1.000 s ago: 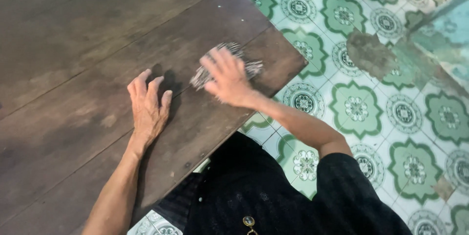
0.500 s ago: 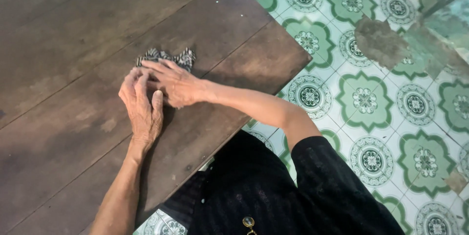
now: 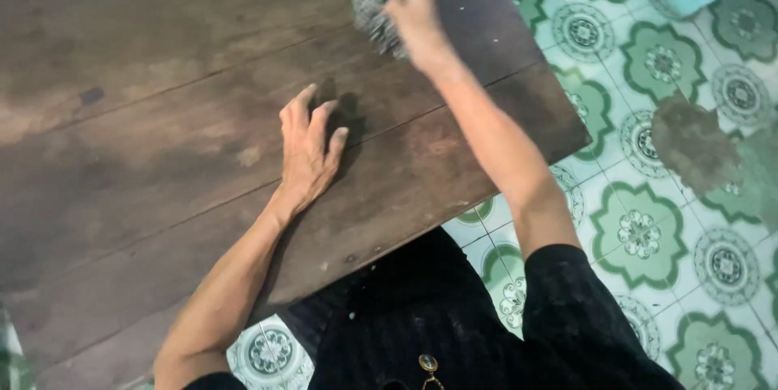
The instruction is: The person wipes a dark wooden table surface with a patterned cloth using both hands. They repeatedly rub and wipe different areas of the tabletop in a continuous motion throughout the clip.
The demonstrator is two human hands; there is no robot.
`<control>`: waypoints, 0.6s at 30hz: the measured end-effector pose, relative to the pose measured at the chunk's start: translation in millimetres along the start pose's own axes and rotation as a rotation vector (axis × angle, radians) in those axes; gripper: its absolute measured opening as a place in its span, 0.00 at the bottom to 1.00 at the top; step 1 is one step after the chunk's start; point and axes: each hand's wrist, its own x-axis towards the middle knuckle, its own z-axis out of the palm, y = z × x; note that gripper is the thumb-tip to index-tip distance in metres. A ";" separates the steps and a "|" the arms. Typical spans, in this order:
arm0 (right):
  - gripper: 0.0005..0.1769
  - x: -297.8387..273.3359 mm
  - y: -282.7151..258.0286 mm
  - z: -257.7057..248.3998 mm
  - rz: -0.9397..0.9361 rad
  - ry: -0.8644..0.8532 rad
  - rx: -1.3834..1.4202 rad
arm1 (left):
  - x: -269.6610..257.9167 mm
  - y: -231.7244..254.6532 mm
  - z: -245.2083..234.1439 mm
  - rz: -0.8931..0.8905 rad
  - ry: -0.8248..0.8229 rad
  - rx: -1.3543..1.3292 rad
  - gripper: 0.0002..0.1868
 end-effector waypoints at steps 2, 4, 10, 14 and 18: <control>0.16 7.2 9.8 -24.8 0.022 0.037 0.185 | -2.5 -3.0 2.3 -0.005 -0.003 0.001 0.23; 0.34 16.0 43.0 -53.2 -0.239 0.004 -0.741 | -2.7 -6.9 3.3 0.036 -0.002 0.004 0.22; 0.46 -24.5 56.3 -31.7 0.174 -0.401 -1.119 | -2.5 -8.5 4.8 0.064 0.011 0.061 0.23; 0.35 -67.3 35.7 20.4 -0.146 -0.271 -1.038 | -4.2 -7.5 6.1 0.024 0.007 0.046 0.25; 0.16 -85.3 -47.5 67.9 -0.486 -0.368 -0.489 | -5.1 -12.2 13.1 -0.073 0.093 -0.048 0.31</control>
